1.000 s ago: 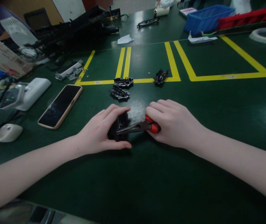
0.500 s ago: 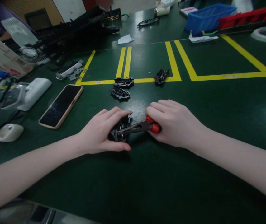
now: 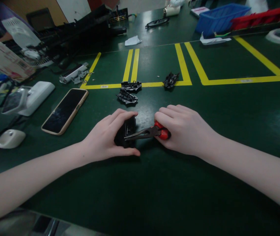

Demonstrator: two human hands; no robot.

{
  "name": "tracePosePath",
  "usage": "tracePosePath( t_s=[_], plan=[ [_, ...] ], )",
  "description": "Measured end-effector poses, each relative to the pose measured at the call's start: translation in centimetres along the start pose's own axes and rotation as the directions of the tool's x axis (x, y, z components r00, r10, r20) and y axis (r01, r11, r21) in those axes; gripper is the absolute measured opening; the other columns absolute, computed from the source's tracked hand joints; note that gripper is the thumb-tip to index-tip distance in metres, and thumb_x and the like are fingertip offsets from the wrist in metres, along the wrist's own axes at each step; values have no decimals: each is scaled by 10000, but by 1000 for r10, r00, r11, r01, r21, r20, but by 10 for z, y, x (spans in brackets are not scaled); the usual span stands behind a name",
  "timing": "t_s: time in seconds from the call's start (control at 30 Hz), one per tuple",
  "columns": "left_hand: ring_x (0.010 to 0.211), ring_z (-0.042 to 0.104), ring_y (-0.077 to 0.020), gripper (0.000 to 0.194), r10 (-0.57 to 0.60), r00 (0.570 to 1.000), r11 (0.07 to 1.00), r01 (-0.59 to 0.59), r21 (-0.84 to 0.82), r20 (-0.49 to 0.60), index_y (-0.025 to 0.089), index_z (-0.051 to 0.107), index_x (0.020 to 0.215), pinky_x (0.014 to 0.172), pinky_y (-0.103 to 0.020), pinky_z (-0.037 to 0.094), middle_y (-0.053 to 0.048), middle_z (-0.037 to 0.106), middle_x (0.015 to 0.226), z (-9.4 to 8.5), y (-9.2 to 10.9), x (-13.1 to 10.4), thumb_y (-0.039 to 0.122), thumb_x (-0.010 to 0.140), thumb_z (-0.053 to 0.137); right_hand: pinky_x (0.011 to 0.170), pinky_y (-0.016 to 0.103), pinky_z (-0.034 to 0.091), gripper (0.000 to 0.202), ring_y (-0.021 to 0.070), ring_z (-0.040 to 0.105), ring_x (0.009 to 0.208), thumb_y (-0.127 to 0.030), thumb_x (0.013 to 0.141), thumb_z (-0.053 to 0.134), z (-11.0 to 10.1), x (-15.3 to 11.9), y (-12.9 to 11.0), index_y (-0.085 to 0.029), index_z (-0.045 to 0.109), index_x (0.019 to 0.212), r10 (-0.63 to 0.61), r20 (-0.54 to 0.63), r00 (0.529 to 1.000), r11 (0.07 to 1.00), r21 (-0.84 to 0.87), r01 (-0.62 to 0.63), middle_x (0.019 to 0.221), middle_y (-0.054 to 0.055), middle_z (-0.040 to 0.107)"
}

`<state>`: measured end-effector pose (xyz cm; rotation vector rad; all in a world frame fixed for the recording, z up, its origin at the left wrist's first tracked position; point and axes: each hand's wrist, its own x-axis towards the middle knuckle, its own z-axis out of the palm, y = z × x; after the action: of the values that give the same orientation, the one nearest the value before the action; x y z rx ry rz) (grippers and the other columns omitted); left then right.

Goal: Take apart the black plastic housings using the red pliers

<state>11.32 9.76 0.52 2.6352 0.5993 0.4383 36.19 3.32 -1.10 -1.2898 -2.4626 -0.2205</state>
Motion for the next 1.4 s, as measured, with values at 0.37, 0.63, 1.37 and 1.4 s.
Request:
tracePosePath(
  t_s=[0.37,0.63,1.37,1.4],
  plan=[
    [957,613,-226,812,59,998,998,-59,-1,14,111,483,1310,825,-354,485,-104,624,1139,0,-4,1,745,813,587,596,307,366,70,181,480,692,-239,818,525,0,0,1,-202,466,809,17,16,1000,1000,24,-18,779,49,558],
    [1081,604,-263,805,0,999,998,-3,-57,-40,157,394,1332,845,-390,545,-141,552,1266,0,-1,0,613,767,743,598,312,370,57,178,482,692,-250,836,488,0,1,-1,-200,461,827,13,-14,1000,1000,14,-13,786,55,554],
    [877,600,-192,725,-243,967,930,209,-301,-81,213,455,1211,663,-308,526,-55,577,1158,-5,-8,0,606,706,797,549,295,373,124,162,463,646,-289,872,477,-2,-1,9,-193,458,797,68,-17,998,997,-46,-69,746,34,514],
    [864,596,-184,717,-250,965,927,214,-307,-84,216,454,1200,654,-300,521,-53,575,1158,-5,-9,0,605,706,798,548,294,374,129,164,467,647,-296,870,478,-1,-1,11,-193,457,795,71,-22,997,996,-50,-72,746,32,513]
  ],
)
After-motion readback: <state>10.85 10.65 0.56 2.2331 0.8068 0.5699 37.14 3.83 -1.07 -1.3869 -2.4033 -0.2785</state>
